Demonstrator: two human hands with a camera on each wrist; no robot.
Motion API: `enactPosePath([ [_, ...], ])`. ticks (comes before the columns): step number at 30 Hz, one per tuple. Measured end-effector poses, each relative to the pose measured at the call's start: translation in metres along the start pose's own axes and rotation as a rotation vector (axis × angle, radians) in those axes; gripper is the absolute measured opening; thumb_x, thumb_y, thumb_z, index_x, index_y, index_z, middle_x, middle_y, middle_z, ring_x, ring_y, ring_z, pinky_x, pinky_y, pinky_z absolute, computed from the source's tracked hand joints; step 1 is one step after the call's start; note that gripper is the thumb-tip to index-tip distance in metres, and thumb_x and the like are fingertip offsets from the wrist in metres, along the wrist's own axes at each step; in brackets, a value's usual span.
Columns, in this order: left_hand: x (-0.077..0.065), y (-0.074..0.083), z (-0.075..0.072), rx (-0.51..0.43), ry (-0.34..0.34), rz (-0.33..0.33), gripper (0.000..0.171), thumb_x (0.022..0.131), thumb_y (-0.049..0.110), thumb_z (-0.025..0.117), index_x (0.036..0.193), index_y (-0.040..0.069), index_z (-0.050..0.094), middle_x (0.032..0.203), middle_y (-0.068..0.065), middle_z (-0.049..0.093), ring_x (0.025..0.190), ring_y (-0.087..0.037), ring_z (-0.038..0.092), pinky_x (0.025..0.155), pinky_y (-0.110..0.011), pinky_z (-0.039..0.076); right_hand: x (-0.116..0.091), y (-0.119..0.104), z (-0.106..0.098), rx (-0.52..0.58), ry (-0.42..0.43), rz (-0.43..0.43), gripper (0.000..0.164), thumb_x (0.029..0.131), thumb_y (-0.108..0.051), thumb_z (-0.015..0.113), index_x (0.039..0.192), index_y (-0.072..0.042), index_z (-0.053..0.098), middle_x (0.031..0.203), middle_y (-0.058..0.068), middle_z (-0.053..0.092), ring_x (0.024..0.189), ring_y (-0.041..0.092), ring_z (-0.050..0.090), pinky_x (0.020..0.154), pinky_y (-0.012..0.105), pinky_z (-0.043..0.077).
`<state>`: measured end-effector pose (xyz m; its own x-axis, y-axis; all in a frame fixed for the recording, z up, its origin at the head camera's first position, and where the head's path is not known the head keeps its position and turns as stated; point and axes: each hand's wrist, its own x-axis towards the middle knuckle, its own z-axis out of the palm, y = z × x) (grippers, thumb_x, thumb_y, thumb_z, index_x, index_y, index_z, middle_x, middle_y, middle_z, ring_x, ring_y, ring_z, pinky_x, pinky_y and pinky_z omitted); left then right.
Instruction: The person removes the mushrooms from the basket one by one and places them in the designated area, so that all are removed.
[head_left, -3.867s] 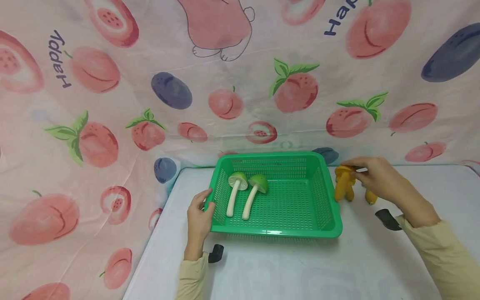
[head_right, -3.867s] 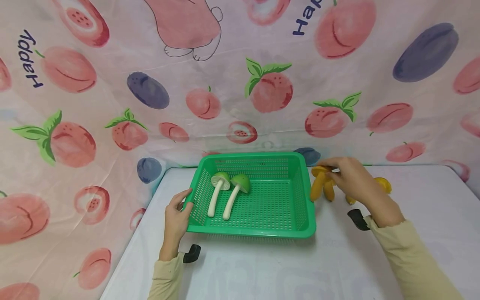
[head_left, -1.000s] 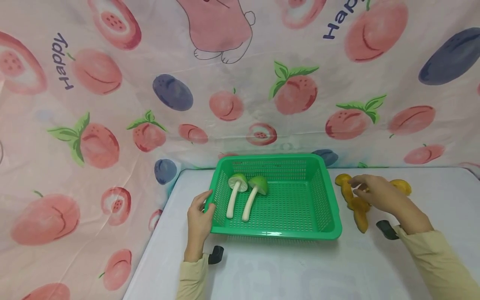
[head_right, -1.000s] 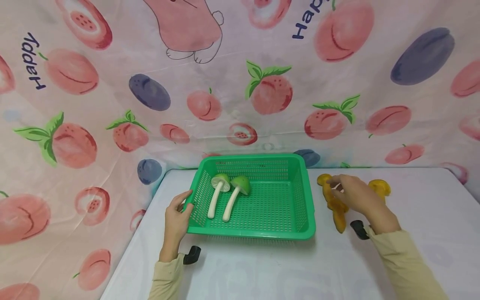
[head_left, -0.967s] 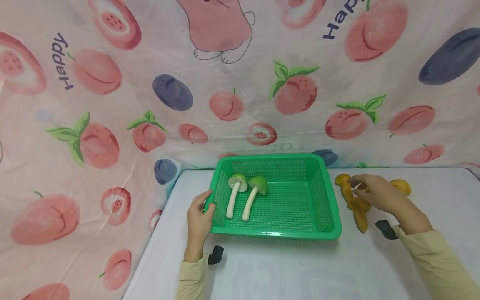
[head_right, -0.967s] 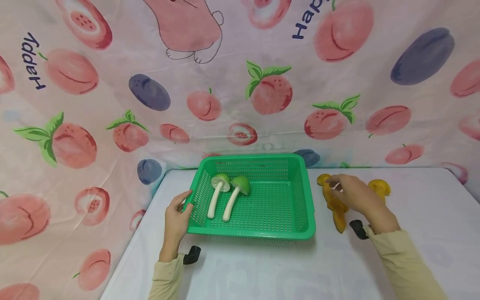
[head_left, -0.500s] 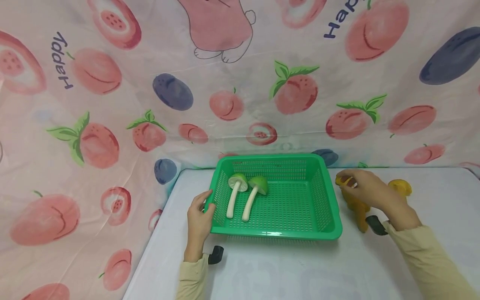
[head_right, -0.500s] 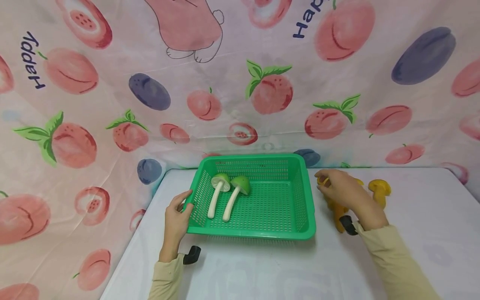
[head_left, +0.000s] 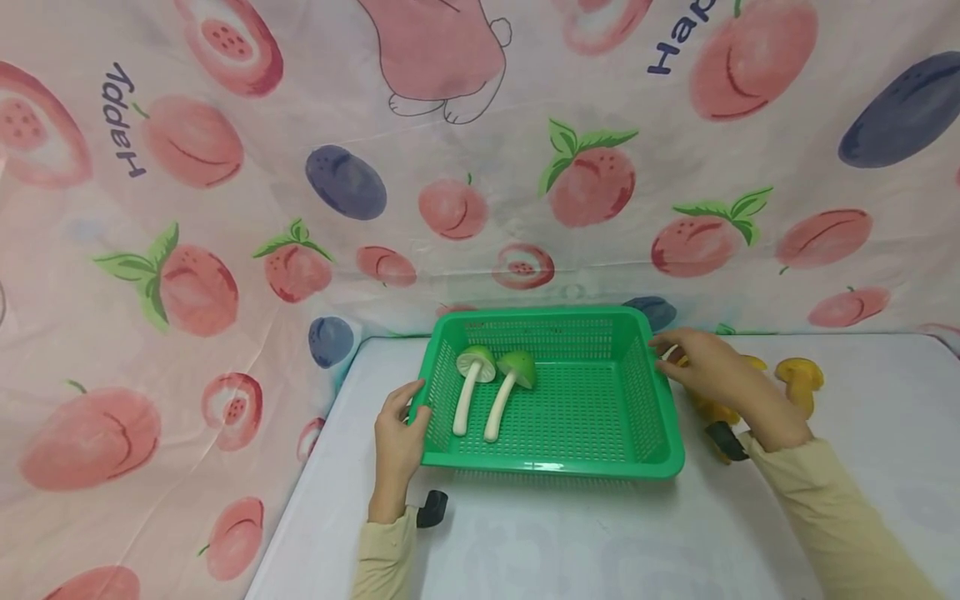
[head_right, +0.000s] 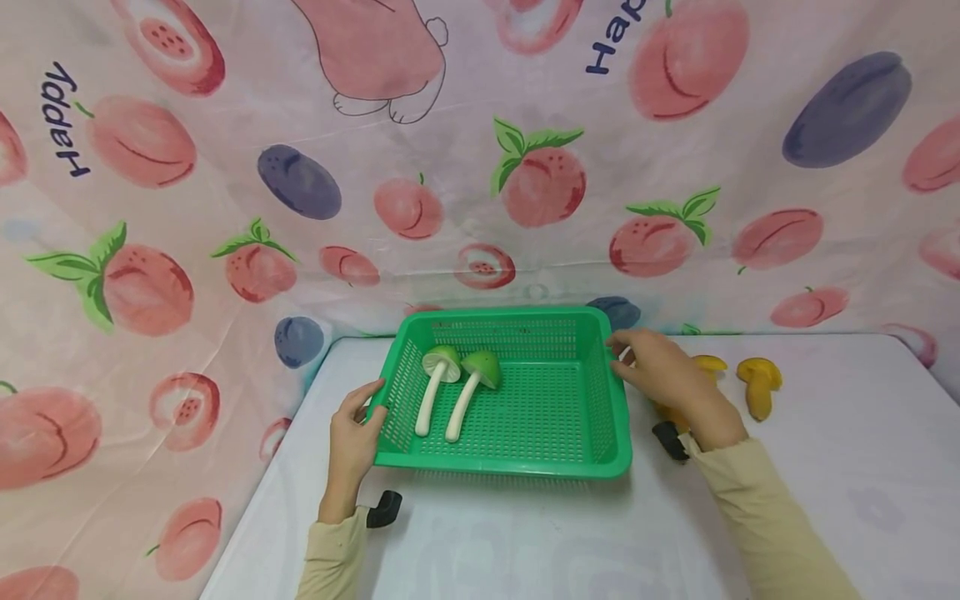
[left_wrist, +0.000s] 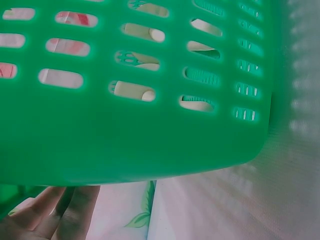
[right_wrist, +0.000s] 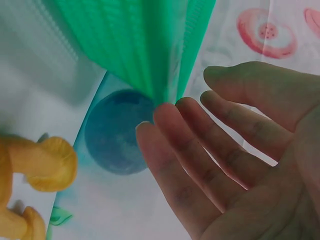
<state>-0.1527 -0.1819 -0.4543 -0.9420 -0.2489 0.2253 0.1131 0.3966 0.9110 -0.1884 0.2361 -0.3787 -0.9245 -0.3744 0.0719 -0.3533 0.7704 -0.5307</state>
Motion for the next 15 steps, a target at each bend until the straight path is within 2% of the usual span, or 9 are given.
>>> enactPosePath([
  [15, 0.001, -0.002, 0.000, 0.000, -0.002, 0.001, 0.041, 0.093, 0.001, 0.056, 0.132, 0.010, 0.065, 0.139, -0.009, 0.056, 0.103, -0.026, 0.061, 0.086, -0.041, 0.051, 0.014, -0.024, 0.005, 0.034, -0.025, 0.000, 0.035, 0.097, -0.009, 0.060, 0.127, 0.009, 0.059, 0.118, 0.026, 0.064, 0.100, 0.035, 0.064, 0.078, 0.045, 0.055],
])
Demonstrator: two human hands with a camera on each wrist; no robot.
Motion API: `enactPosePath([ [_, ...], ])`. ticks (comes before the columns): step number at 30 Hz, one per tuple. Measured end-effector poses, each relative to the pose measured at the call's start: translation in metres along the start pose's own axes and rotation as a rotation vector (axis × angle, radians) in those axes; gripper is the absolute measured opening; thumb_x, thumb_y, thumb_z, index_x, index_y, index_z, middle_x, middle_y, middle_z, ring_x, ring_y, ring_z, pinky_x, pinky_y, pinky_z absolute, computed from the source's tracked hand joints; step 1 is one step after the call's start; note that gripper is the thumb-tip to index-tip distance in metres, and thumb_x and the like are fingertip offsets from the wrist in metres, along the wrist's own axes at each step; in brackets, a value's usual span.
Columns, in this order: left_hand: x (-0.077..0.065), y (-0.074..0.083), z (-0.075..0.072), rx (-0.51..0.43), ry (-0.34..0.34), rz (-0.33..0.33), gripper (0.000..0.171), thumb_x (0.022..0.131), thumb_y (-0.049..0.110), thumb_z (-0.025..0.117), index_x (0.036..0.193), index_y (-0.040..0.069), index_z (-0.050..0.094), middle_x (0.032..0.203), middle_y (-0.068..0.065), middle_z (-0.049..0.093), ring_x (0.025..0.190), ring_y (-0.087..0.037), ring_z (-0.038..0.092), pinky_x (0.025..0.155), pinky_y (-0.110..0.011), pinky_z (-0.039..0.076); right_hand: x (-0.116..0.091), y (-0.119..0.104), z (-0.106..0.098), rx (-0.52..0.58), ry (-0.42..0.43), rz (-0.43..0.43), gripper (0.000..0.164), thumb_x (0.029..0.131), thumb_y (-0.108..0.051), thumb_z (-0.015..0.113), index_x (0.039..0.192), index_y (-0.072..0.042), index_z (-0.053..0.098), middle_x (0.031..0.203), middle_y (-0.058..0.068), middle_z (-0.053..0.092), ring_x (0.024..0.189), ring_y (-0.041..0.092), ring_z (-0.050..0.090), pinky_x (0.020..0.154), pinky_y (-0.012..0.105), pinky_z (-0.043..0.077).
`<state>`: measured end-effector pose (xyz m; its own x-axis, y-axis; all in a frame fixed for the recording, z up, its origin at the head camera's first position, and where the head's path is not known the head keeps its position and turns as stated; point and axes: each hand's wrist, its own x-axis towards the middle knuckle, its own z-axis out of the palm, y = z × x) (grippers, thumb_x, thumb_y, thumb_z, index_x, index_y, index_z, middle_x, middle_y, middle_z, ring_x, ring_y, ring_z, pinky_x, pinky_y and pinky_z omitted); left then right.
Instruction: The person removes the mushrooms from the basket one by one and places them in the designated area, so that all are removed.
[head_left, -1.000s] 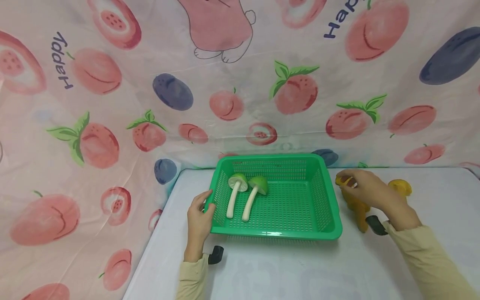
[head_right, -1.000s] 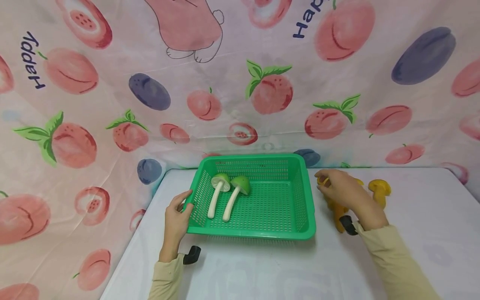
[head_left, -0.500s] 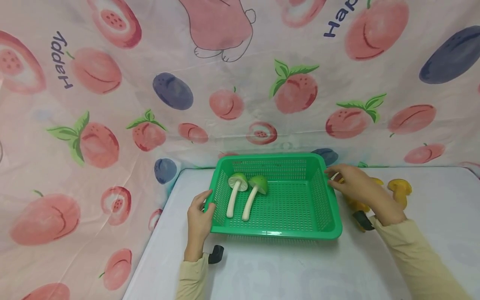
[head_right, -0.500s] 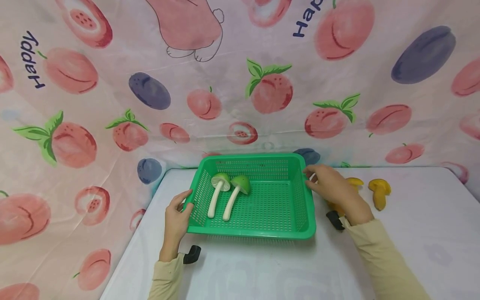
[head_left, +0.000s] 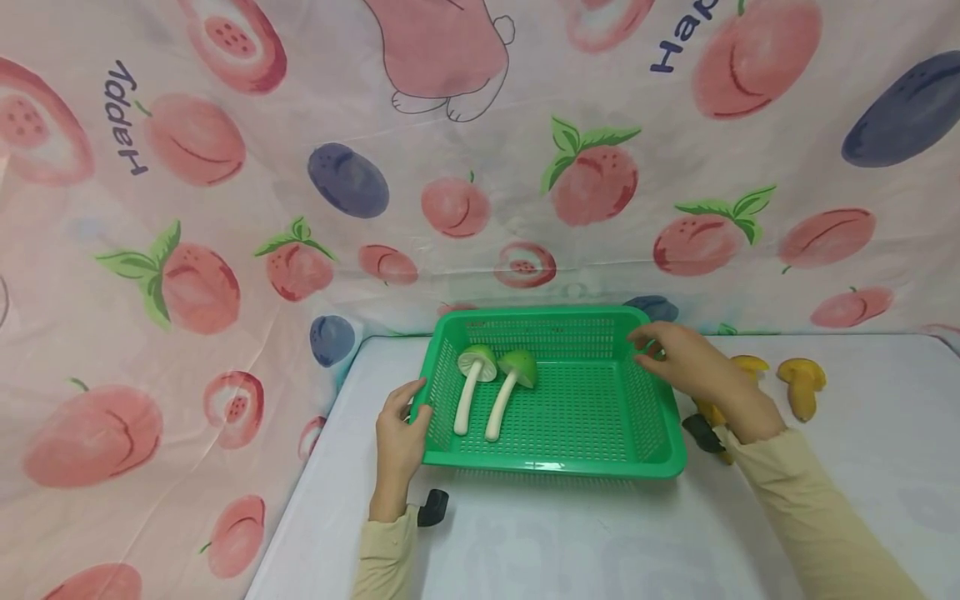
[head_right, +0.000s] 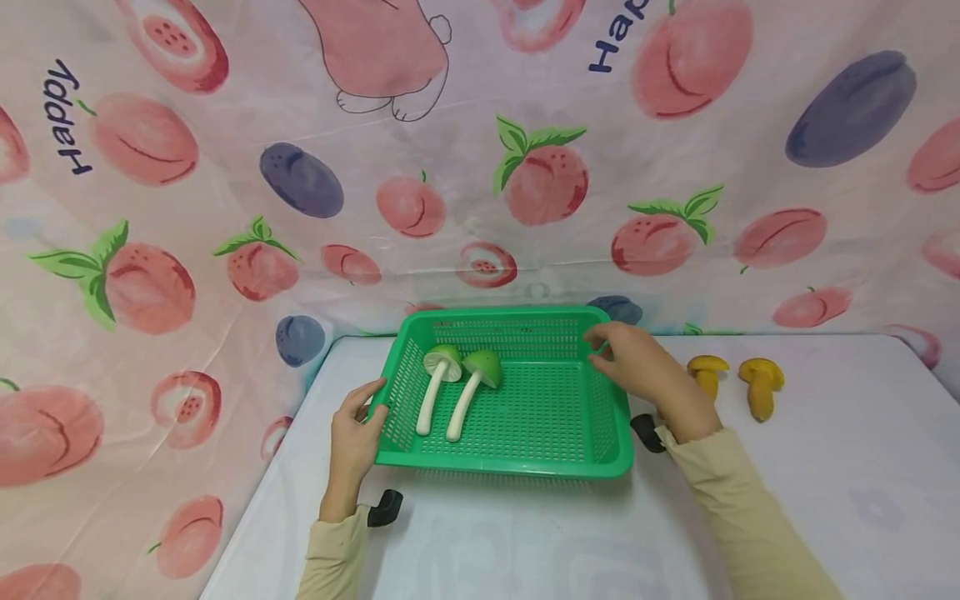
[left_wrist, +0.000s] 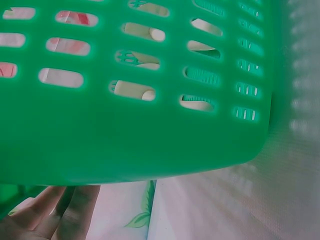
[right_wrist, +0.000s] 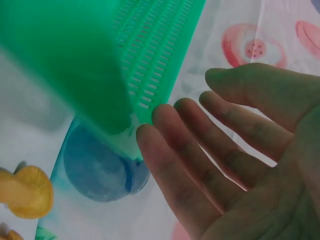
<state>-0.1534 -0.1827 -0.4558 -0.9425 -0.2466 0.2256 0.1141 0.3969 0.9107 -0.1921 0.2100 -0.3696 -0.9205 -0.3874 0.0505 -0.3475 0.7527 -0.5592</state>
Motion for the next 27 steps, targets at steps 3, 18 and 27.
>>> enactPosePath([
  [3, 0.000, 0.000, 0.000, 0.010, 0.002, 0.005, 0.042, 0.092, 0.001, 0.055, 0.132, 0.010, 0.065, 0.138, -0.009, 0.057, 0.102, -0.026, 0.062, 0.085, -0.039, 0.051, 0.003, -0.003, 0.003, 0.014, -0.002, -0.016, 0.035, 0.096, -0.008, 0.061, 0.126, 0.010, 0.059, 0.118, 0.026, 0.064, 0.100, 0.036, 0.065, 0.078, 0.045, 0.055],
  [18, 0.001, -0.002, -0.001, 0.019, 0.000, 0.002, 0.042, 0.093, 0.001, 0.054, 0.132, 0.011, 0.064, 0.138, -0.008, 0.057, 0.103, -0.026, 0.061, 0.089, -0.043, 0.050, 0.021, -0.009, 0.017, 0.035, -0.006, -0.049, 0.030, 0.096, -0.006, 0.062, 0.122, 0.009, 0.062, 0.117, 0.025, 0.064, 0.096, 0.035, 0.065, 0.079, 0.044, 0.055],
  [27, 0.000, -0.002, 0.000, 0.014, 0.005, 0.006, 0.041, 0.094, 0.001, 0.055, 0.133, 0.010, 0.064, 0.138, -0.010, 0.057, 0.103, -0.027, 0.062, 0.090, -0.044, 0.051, 0.034, -0.011, 0.030, 0.064, -0.044, -0.039, 0.034, 0.097, -0.008, 0.060, 0.127, 0.008, 0.059, 0.119, 0.025, 0.063, 0.100, 0.034, 0.063, 0.080, 0.044, 0.054],
])
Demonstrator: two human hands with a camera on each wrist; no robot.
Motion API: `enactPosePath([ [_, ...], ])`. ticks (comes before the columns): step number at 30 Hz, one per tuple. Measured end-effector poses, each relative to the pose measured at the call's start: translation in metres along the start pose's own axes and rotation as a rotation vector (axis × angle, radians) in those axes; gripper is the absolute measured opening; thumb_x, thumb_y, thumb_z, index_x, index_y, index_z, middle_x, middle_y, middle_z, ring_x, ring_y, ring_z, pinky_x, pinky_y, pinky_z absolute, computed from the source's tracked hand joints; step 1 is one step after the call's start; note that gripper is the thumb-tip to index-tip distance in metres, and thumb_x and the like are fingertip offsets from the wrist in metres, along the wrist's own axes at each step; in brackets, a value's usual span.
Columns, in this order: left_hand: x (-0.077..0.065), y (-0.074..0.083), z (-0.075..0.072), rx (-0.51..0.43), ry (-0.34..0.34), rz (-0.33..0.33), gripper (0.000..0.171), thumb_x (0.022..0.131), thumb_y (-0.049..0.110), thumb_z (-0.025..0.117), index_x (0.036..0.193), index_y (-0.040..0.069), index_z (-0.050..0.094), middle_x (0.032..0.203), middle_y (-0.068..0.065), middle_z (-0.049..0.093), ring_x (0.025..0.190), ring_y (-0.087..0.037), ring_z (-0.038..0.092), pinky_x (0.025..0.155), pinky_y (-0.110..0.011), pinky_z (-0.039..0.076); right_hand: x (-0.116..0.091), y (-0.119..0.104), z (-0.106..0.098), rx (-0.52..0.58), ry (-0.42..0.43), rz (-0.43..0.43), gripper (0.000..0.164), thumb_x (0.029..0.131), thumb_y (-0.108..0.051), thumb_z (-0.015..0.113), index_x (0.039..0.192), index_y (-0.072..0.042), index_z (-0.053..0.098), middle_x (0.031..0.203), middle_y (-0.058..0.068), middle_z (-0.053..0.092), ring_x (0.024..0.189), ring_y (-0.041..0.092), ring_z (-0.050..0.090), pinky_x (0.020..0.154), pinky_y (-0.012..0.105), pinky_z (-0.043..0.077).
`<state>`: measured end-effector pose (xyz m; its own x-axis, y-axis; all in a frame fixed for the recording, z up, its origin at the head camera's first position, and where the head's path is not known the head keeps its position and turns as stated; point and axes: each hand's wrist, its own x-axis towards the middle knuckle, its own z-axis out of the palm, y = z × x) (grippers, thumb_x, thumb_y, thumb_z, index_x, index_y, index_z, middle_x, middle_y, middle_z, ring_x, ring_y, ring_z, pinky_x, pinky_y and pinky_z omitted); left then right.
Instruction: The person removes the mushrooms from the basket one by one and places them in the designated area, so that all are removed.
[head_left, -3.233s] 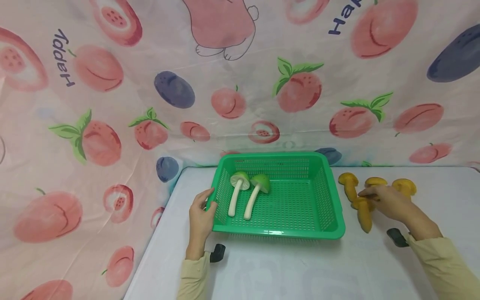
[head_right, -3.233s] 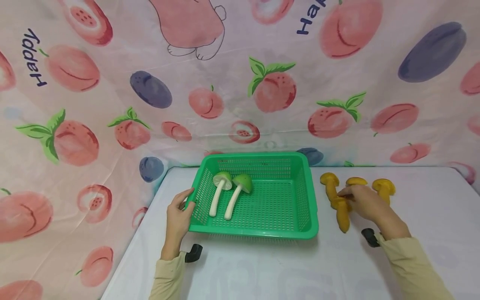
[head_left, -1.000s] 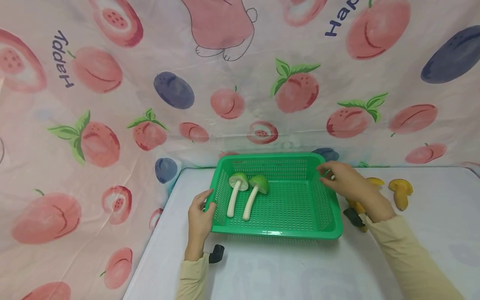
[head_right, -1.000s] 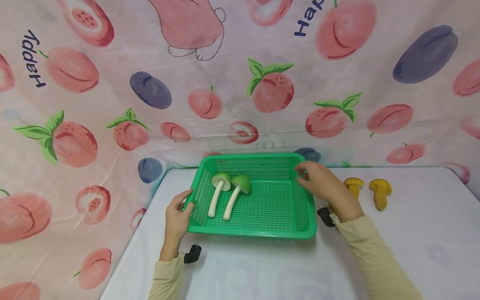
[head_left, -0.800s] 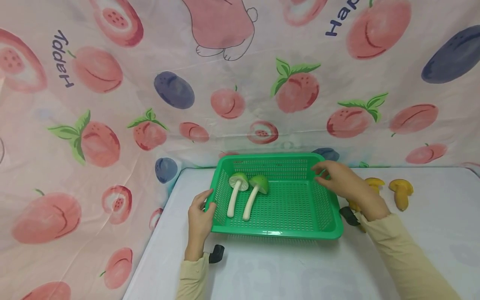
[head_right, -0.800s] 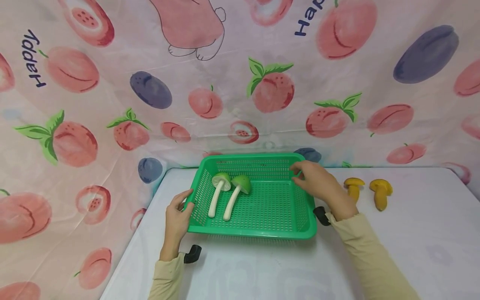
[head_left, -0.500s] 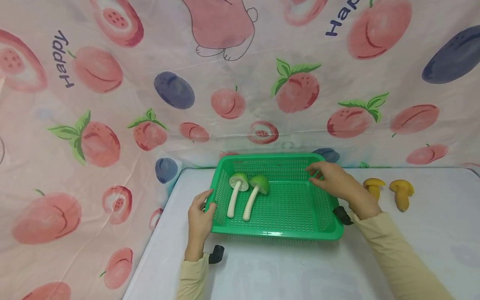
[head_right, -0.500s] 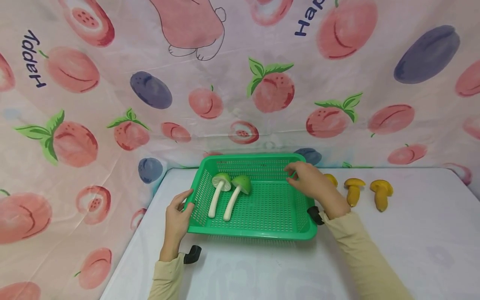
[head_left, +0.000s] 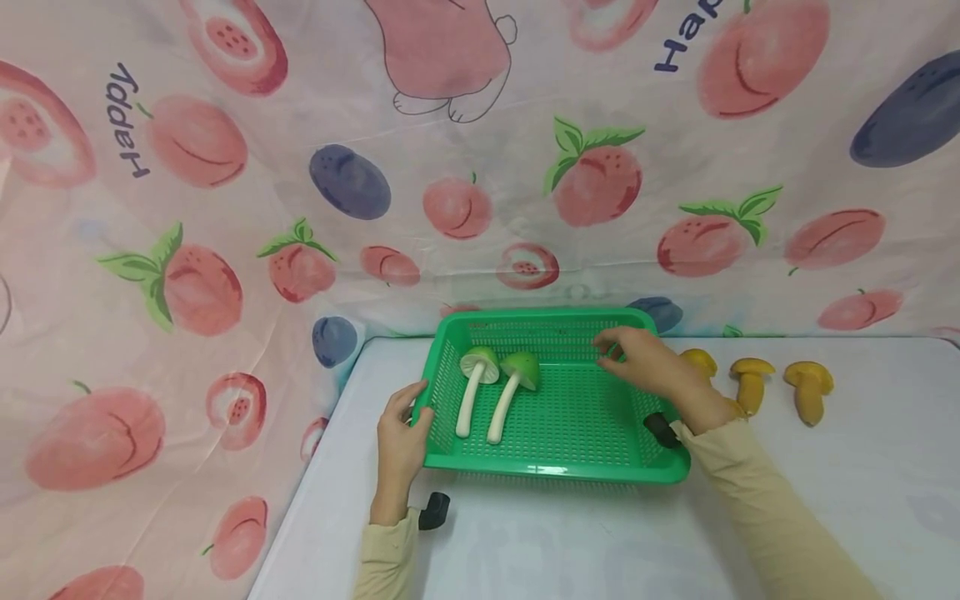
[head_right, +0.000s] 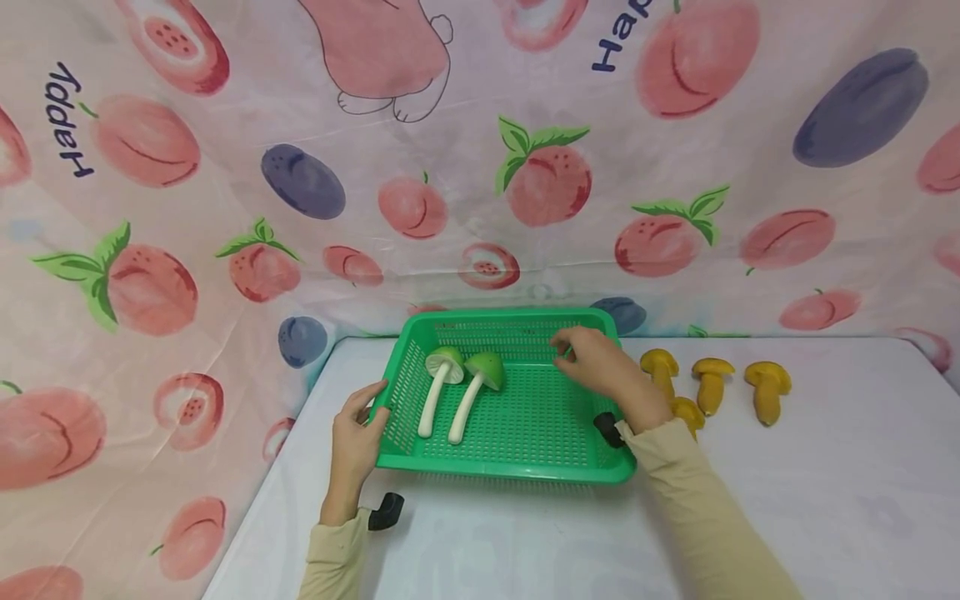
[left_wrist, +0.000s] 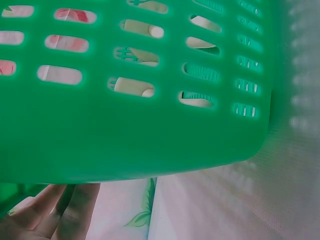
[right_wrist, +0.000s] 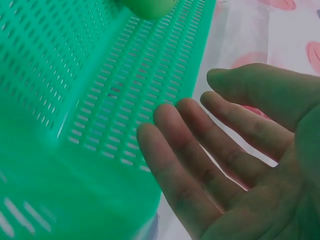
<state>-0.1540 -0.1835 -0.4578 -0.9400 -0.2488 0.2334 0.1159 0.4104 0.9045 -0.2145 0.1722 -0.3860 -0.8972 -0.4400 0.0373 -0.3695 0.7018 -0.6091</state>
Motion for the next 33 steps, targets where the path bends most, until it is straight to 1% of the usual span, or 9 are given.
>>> enactPosePath([
  [3, 0.000, 0.000, 0.001, -0.003, 0.000, 0.002, 0.041, 0.094, 0.001, 0.055, 0.133, 0.010, 0.064, 0.138, -0.010, 0.057, 0.104, -0.028, 0.062, 0.090, -0.044, 0.050, 0.005, -0.001, 0.004, 0.002, -0.002, -0.013, 0.032, 0.097, -0.007, 0.060, 0.125, 0.008, 0.060, 0.119, 0.025, 0.064, 0.099, 0.034, 0.063, 0.081, 0.044, 0.054],
  [9, 0.000, 0.001, 0.002, -0.004, -0.004, -0.005, 0.041, 0.093, 0.000, 0.056, 0.132, 0.010, 0.065, 0.137, -0.009, 0.057, 0.104, -0.028, 0.062, 0.088, -0.044, 0.051, 0.015, -0.003, 0.010, 0.001, -0.014, -0.003, 0.032, 0.097, -0.008, 0.060, 0.125, 0.007, 0.061, 0.119, 0.025, 0.064, 0.100, 0.034, 0.063, 0.082, 0.044, 0.054],
  [16, 0.000, 0.001, 0.003, -0.002, 0.001, -0.015, 0.042, 0.092, 0.000, 0.056, 0.131, 0.012, 0.066, 0.136, -0.007, 0.058, 0.103, -0.028, 0.062, 0.090, -0.045, 0.050, 0.026, -0.004, 0.021, 0.028, -0.031, -0.007, 0.033, 0.097, -0.006, 0.060, 0.126, 0.009, 0.060, 0.116, 0.025, 0.064, 0.101, 0.035, 0.063, 0.082, 0.045, 0.054],
  [23, 0.000, 0.001, 0.004, 0.012, 0.014, -0.014, 0.042, 0.092, 0.000, 0.057, 0.131, 0.012, 0.066, 0.135, -0.007, 0.059, 0.102, -0.027, 0.063, 0.092, -0.045, 0.050, 0.038, -0.007, 0.034, 0.053, -0.039, -0.011, 0.034, 0.097, -0.007, 0.060, 0.127, 0.009, 0.059, 0.117, 0.026, 0.064, 0.102, 0.035, 0.063, 0.082, 0.044, 0.054],
  [33, 0.002, 0.001, 0.003, -0.001, 0.015, -0.004, 0.041, 0.093, 0.000, 0.056, 0.132, 0.010, 0.065, 0.138, -0.009, 0.057, 0.104, -0.028, 0.062, 0.092, -0.046, 0.049, 0.050, -0.016, 0.046, 0.067, -0.064, -0.004, 0.038, 0.097, -0.009, 0.062, 0.130, 0.010, 0.057, 0.121, 0.028, 0.062, 0.103, 0.038, 0.064, 0.085, 0.044, 0.054],
])
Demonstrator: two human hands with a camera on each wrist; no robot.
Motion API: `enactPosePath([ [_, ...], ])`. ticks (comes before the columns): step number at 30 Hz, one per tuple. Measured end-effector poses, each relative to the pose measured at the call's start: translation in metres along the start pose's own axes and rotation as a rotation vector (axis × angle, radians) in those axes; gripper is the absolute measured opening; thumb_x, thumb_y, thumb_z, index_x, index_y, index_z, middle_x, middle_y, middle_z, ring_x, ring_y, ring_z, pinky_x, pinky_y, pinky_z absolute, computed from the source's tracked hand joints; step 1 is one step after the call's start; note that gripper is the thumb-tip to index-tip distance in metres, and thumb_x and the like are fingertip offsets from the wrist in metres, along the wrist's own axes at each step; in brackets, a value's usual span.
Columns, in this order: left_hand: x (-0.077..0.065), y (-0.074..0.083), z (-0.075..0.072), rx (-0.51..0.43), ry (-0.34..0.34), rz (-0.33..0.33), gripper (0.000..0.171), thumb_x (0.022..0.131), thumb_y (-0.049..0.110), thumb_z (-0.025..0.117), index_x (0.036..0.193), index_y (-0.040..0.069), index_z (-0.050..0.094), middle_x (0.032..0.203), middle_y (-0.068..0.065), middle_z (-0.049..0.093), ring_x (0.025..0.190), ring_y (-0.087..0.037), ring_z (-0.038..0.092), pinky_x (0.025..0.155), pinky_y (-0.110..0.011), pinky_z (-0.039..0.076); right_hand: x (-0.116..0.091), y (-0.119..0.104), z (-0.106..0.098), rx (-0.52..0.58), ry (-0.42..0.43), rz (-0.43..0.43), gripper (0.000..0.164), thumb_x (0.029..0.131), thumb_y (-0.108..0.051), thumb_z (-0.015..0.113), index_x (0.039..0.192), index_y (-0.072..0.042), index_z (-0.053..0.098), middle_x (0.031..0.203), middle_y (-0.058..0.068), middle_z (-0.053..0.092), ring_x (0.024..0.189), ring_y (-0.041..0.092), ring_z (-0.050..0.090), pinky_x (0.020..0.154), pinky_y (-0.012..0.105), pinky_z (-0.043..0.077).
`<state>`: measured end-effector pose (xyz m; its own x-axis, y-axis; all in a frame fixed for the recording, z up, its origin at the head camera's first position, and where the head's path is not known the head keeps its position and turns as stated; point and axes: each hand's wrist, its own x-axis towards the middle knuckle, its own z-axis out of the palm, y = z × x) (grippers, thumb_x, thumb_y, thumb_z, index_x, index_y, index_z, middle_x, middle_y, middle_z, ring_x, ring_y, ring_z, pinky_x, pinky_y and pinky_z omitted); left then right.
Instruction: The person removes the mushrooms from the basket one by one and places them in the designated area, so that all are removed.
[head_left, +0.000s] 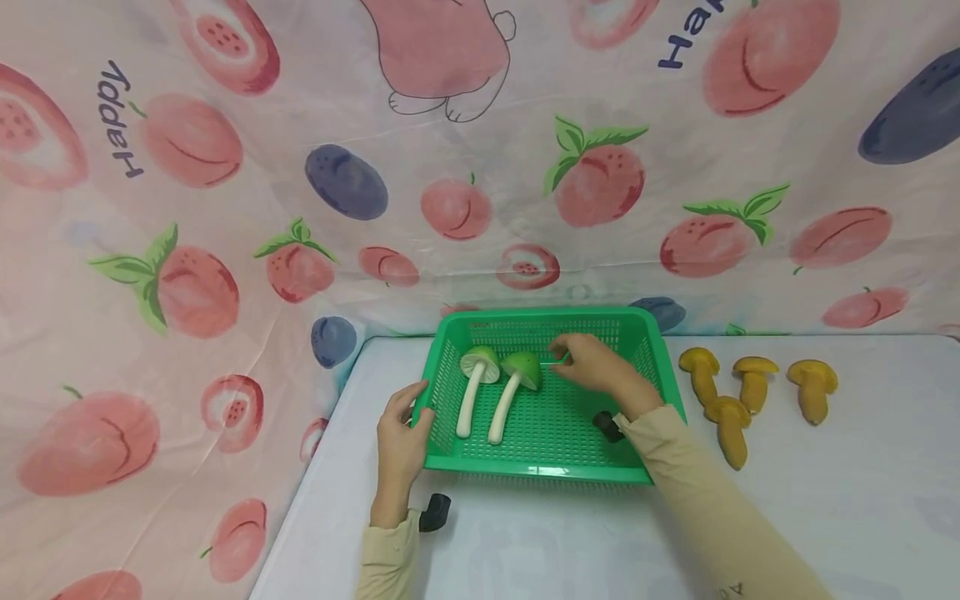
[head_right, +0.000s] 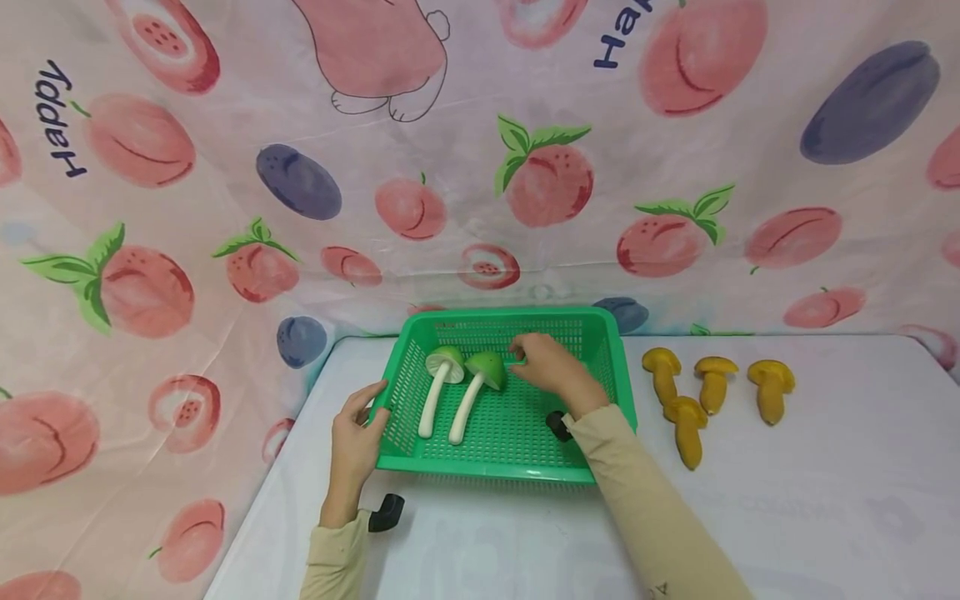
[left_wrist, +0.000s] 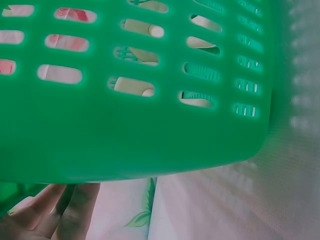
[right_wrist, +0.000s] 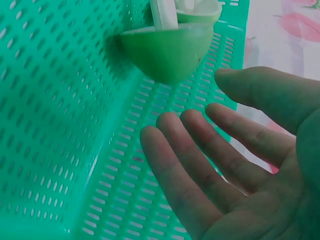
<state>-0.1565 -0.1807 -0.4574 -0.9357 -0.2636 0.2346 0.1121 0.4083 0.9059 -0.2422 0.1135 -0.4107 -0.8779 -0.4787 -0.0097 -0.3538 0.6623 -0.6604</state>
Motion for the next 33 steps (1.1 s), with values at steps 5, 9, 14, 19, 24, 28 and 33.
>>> enactPosePath([
  [5, -0.004, 0.014, 0.000, -0.004, 0.005, -0.017, 0.041, 0.093, -0.003, 0.055, 0.132, 0.003, 0.064, 0.138, -0.014, 0.057, 0.104, -0.033, 0.062, 0.091, -0.048, 0.049, 0.004, -0.007, 0.006, -0.006, -0.009, 0.004, 0.041, 0.096, -0.009, 0.063, 0.130, 0.012, 0.056, 0.119, 0.028, 0.063, 0.103, 0.039, 0.065, 0.086, 0.043, 0.054],
  [9, -0.003, 0.008, 0.000, 0.000, 0.008, -0.018, 0.041, 0.093, -0.003, 0.056, 0.132, 0.005, 0.064, 0.138, -0.012, 0.057, 0.103, -0.031, 0.062, 0.090, -0.047, 0.050, 0.009, -0.012, 0.011, 0.005, -0.016, 0.014, 0.042, 0.096, -0.010, 0.064, 0.131, 0.012, 0.055, 0.120, 0.028, 0.062, 0.102, 0.038, 0.066, 0.086, 0.043, 0.055],
  [14, 0.000, -0.001, 0.000, -0.005, 0.002, 0.001, 0.041, 0.093, 0.000, 0.057, 0.132, 0.009, 0.065, 0.138, -0.009, 0.057, 0.103, -0.029, 0.062, 0.089, -0.045, 0.050, 0.014, -0.015, 0.015, 0.015, -0.031, 0.042, 0.048, 0.096, -0.012, 0.064, 0.136, 0.012, 0.050, 0.129, 0.030, 0.058, 0.110, 0.040, 0.062, 0.089, 0.045, 0.053],
  [19, 0.000, 0.000, 0.000, -0.005, -0.007, 0.005, 0.041, 0.093, 0.001, 0.056, 0.131, 0.011, 0.065, 0.137, -0.008, 0.058, 0.103, -0.027, 0.062, 0.089, -0.045, 0.050, 0.021, -0.015, 0.019, -0.003, -0.041, 0.045, 0.055, 0.095, -0.012, 0.065, 0.141, 0.012, 0.045, 0.139, 0.029, 0.052, 0.125, 0.043, 0.053, 0.099, 0.050, 0.047],
  [24, 0.000, 0.001, -0.001, 0.003, -0.006, 0.011, 0.041, 0.093, 0.001, 0.056, 0.132, 0.011, 0.065, 0.137, -0.008, 0.058, 0.103, -0.027, 0.062, 0.091, -0.045, 0.049, 0.028, -0.013, 0.023, 0.001, -0.054, 0.033, 0.057, 0.094, -0.010, 0.067, 0.143, 0.010, 0.044, 0.142, 0.029, 0.049, 0.129, 0.043, 0.049, 0.102, 0.050, 0.045],
  [28, 0.000, 0.000, -0.001, 0.005, -0.010, 0.009, 0.041, 0.093, 0.001, 0.056, 0.132, 0.011, 0.065, 0.137, -0.009, 0.058, 0.104, -0.027, 0.062, 0.092, -0.046, 0.049, 0.032, -0.011, 0.027, 0.003, -0.061, 0.029, 0.058, 0.093, -0.009, 0.067, 0.143, 0.009, 0.044, 0.144, 0.028, 0.048, 0.131, 0.043, 0.048, 0.104, 0.051, 0.044],
  [33, 0.000, 0.001, 0.000, 0.002, -0.007, 0.013, 0.041, 0.093, 0.000, 0.055, 0.132, 0.010, 0.065, 0.137, -0.009, 0.058, 0.105, -0.028, 0.061, 0.092, -0.047, 0.049, 0.036, -0.008, 0.030, -0.001, -0.063, 0.017, 0.057, 0.093, -0.009, 0.068, 0.143, 0.009, 0.046, 0.144, 0.028, 0.048, 0.132, 0.043, 0.047, 0.105, 0.051, 0.043],
])
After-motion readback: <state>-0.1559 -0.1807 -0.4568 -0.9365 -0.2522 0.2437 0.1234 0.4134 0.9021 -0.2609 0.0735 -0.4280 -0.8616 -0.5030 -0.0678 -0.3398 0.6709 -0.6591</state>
